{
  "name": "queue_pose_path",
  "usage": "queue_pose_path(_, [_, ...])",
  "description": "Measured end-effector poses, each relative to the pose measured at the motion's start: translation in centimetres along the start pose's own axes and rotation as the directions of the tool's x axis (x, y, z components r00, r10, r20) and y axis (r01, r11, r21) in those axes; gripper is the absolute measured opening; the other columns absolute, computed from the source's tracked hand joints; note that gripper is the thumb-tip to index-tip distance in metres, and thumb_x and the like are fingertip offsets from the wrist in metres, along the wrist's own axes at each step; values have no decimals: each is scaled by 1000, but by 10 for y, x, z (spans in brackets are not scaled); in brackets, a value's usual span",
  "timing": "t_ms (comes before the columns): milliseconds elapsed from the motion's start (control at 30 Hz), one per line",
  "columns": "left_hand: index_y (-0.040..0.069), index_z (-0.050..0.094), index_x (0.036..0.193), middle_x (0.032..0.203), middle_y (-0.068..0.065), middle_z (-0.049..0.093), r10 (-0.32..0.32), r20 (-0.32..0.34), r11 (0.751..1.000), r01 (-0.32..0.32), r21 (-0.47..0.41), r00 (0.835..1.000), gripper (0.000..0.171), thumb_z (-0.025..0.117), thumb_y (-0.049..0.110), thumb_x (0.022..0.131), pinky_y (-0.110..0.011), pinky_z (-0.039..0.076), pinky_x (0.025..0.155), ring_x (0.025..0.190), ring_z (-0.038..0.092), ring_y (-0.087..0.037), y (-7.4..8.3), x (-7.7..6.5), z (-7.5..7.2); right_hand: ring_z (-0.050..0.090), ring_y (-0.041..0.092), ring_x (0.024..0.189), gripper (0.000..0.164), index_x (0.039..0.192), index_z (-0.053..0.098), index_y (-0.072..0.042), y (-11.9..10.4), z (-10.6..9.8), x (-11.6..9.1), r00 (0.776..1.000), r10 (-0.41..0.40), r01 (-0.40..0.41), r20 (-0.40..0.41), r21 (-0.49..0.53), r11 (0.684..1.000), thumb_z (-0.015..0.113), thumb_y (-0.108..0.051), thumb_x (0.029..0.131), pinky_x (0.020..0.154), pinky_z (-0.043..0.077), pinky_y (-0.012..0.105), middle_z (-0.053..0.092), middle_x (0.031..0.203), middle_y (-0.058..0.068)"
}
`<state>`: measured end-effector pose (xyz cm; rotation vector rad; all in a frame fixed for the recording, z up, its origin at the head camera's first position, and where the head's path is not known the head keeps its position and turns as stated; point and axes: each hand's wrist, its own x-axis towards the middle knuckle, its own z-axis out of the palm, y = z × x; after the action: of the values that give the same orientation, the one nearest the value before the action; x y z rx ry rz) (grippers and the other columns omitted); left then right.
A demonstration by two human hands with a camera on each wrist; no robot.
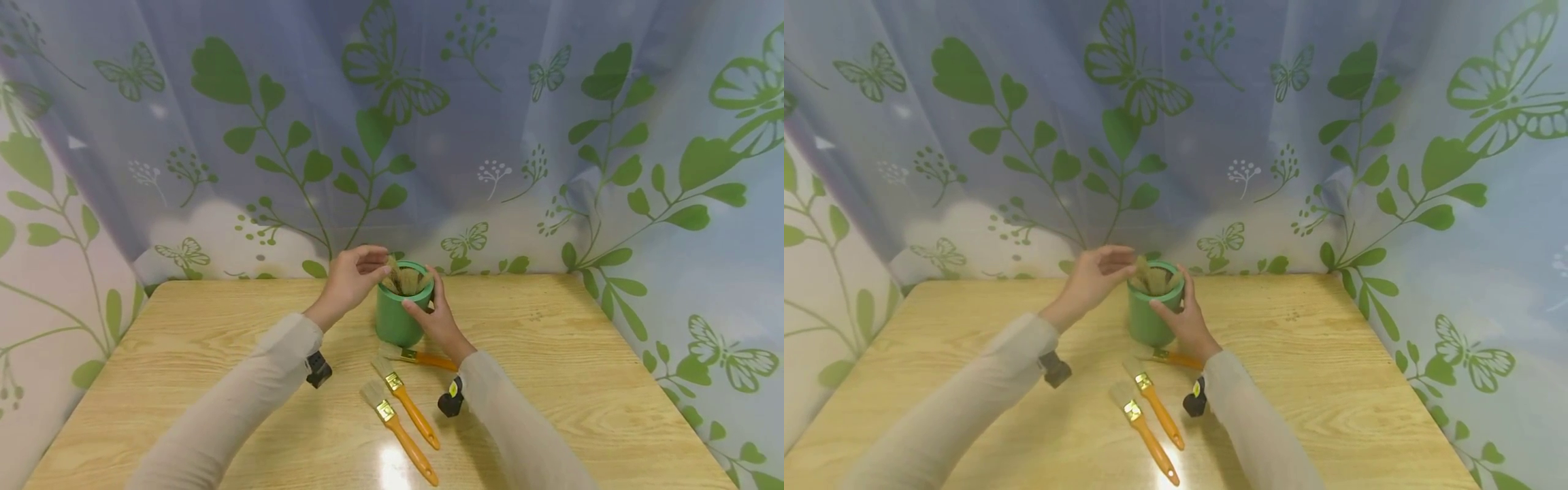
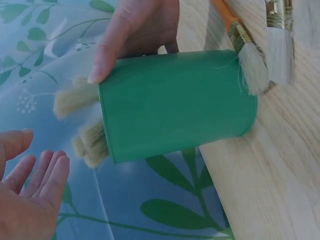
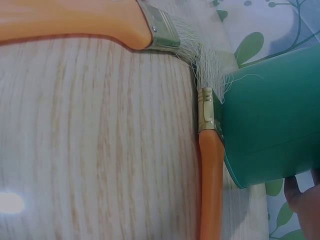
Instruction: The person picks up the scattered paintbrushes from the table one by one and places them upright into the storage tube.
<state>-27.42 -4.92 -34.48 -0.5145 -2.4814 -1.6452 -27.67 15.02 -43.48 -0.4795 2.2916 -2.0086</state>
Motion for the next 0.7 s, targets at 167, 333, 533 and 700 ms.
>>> queue_pose_path(167, [3,61,123,116,-13,66,-18,0,1000,18,-5,1000,35,67,13,91,-35,52,92,106,64,-27,-10,-5,-6,24,34,140,78,153,1,-27,-1,0,-1,1000,13,-13,1,5,1000,55,-19,98,108,29,60,17,155,13])
queue_pose_path(333, [5,60,125,118,-13,65,-48,1,999,48,8,999,36,66,15,92,-37,52,93,108,63,-27,-19,-15,-16,23,32,141,77,152,4,-30,-1,0,-2,1000,13,-13,-3,0,1000,56,-21,97,108,30,60,17,155,11])
queue_pose_path(533, [2,60,125,118,-17,64,-112,23,994,112,0,993,36,66,14,92,-36,54,89,105,64,-28,-31,-29,-26,23,31,141,77,152,4,-31,-3,1,-2,1000,15,-15,-6,-2,1000,56,-22,97,108,30,59,16,156,12])
queue_pose_path(700, [1,59,127,119,-16,64,-201,79,979,202,-6,976,39,67,15,91,-35,54,89,107,63,-28,-41,-43,-29,23,31,141,77,153,3,-31,-2,1,-2,1000,16,-16,-2,-9,1000,56,-22,97,108,31,58,15,156,12])
